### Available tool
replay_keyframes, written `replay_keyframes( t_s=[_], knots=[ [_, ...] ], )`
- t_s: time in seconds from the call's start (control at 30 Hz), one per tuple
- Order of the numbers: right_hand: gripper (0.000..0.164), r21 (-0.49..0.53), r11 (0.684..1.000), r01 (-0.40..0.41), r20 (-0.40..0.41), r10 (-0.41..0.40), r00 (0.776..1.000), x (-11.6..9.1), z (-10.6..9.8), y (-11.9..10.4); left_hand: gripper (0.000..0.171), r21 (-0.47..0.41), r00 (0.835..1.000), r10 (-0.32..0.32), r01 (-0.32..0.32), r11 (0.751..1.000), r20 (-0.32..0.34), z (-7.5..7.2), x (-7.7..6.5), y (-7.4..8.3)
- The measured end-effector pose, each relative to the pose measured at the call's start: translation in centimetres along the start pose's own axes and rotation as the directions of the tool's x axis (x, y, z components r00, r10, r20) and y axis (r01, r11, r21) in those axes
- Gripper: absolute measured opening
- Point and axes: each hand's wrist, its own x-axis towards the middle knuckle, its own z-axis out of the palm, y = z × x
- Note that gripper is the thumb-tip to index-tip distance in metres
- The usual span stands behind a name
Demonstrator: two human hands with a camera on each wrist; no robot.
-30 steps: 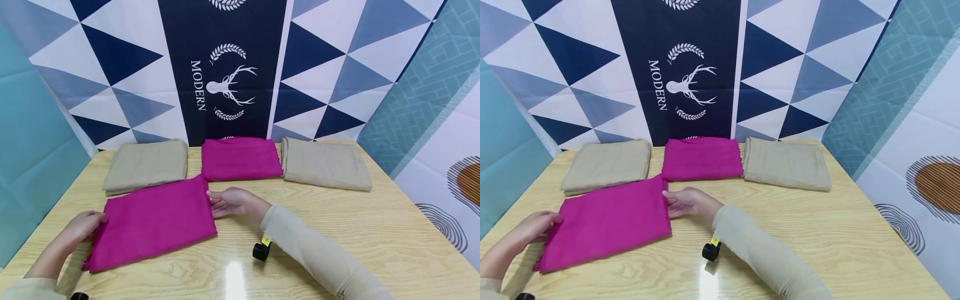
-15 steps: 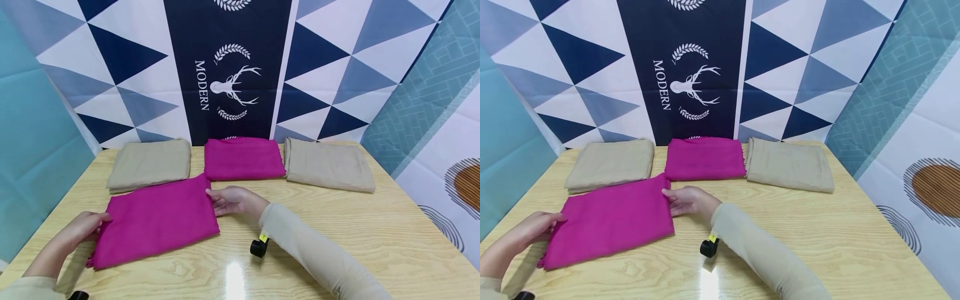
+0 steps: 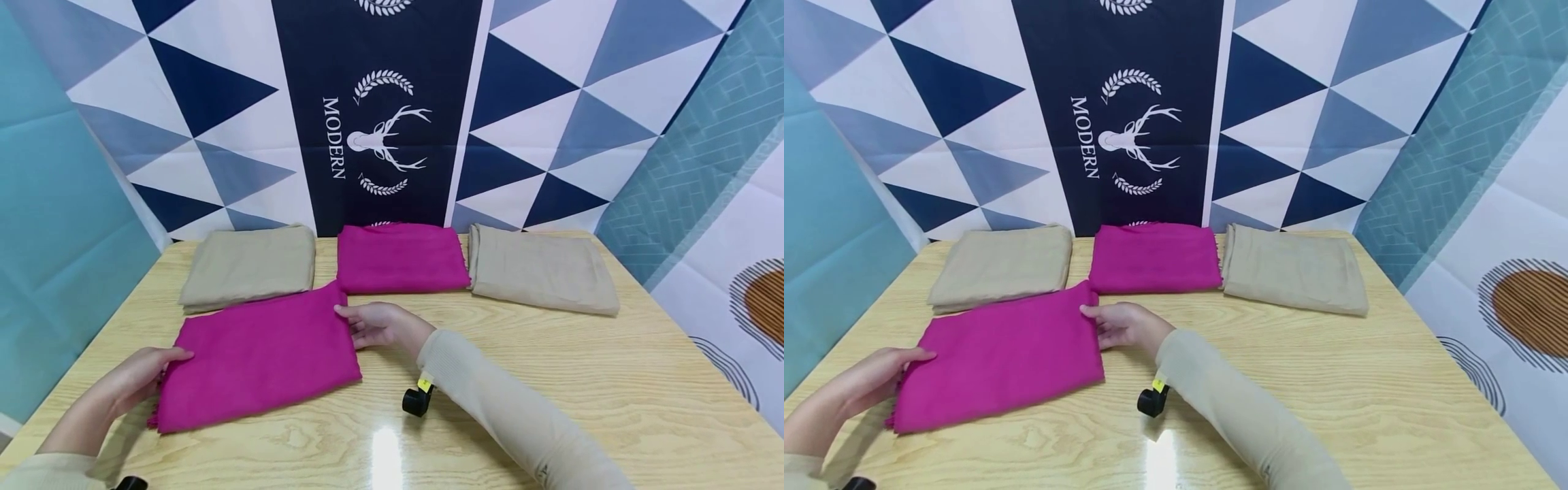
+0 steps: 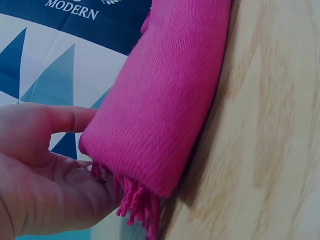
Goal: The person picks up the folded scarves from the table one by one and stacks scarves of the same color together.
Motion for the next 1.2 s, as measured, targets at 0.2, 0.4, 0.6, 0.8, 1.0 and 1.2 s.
replay_keyframes(
  t_s=[0.2, 0.4, 0.6, 0.8, 1.0, 1.2],
  knots=[
    [0.048, 0.063, 0.998, -0.001, 0.001, 0.001, 1.0, 0.4, 0.4, -0.2, 0.062, -0.047, 0.997, 0.021, -0.018, 0.999, 0.069, -0.1, 0.6, -0.4],
    [0.047, 0.109, 0.994, -0.002, 0.007, 0.001, 1.0, 1.0, 0.5, -0.3, 0.043, -0.131, 0.994, 0.047, -0.034, 0.991, 0.098, -0.1, 0.7, -0.6],
    [0.045, 0.064, 0.998, -0.003, 0.02, 0.001, 1.0, 1.4, 0.7, -0.1, 0.041, -0.166, 0.998, 0.031, -0.021, 0.986, 0.063, 0.5, 0.5, -0.4],
    [0.044, 0.019, 1.0, -0.007, 0.06, 0.005, 0.998, 1.5, 1.2, 0.0, 0.051, -0.215, 0.998, -0.003, 0.016, 0.977, 0.064, 1.2, 0.6, -0.1],
    [0.044, 0.029, 1.0, -0.01, 0.06, 0.008, 0.998, 1.5, 1.4, 0.1, 0.048, -0.275, 0.997, -0.022, 0.04, 0.961, 0.069, 1.3, 0.7, -0.4],
    [0.043, 0.055, 0.998, -0.008, 0.053, 0.005, 0.999, 1.7, 1.2, 0.1, 0.067, -0.254, 0.997, -0.015, 0.035, 0.966, 0.079, 0.8, 0.9, -0.7]
  ],
)
